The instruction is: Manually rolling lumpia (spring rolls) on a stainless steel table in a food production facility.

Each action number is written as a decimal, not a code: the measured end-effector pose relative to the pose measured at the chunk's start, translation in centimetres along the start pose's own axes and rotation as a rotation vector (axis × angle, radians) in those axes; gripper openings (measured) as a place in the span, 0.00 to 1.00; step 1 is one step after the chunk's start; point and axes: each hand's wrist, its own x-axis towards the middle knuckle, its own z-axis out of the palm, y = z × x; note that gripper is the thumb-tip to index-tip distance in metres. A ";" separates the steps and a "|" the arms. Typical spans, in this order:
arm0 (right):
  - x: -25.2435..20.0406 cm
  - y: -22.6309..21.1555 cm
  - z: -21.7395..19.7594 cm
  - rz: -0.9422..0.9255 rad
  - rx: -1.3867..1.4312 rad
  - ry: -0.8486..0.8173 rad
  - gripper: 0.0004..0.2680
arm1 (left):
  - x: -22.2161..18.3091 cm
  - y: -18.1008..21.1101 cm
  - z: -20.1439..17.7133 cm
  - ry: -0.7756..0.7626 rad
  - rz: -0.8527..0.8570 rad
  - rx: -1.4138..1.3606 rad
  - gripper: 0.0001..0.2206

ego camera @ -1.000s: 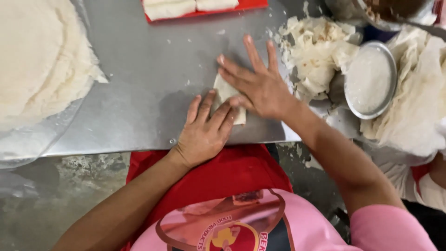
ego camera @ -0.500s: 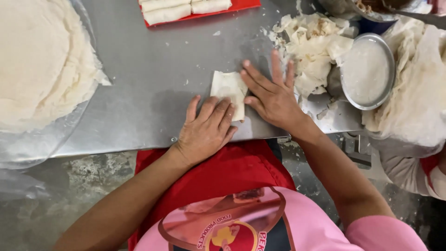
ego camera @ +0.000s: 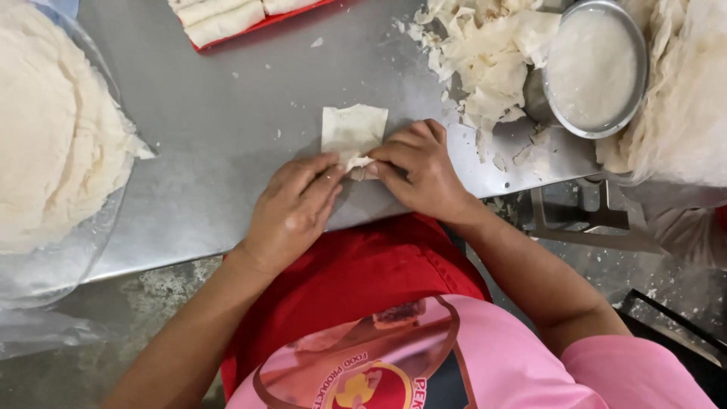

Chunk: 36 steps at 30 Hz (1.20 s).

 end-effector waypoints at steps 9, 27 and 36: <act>1.1 0.1 -2.4 0.183 0.206 0.020 0.10 | 1.3 -2.5 2.6 -0.130 -0.194 0.052 0.03; 0.8 -0.4 -1.1 0.062 0.117 0.073 0.03 | 0.5 -2.1 2.3 -0.024 -0.007 0.072 0.09; 0.7 -1.3 0.5 -0.141 -0.173 0.188 0.06 | 2.3 -2.9 2.1 -0.068 -0.040 0.040 0.06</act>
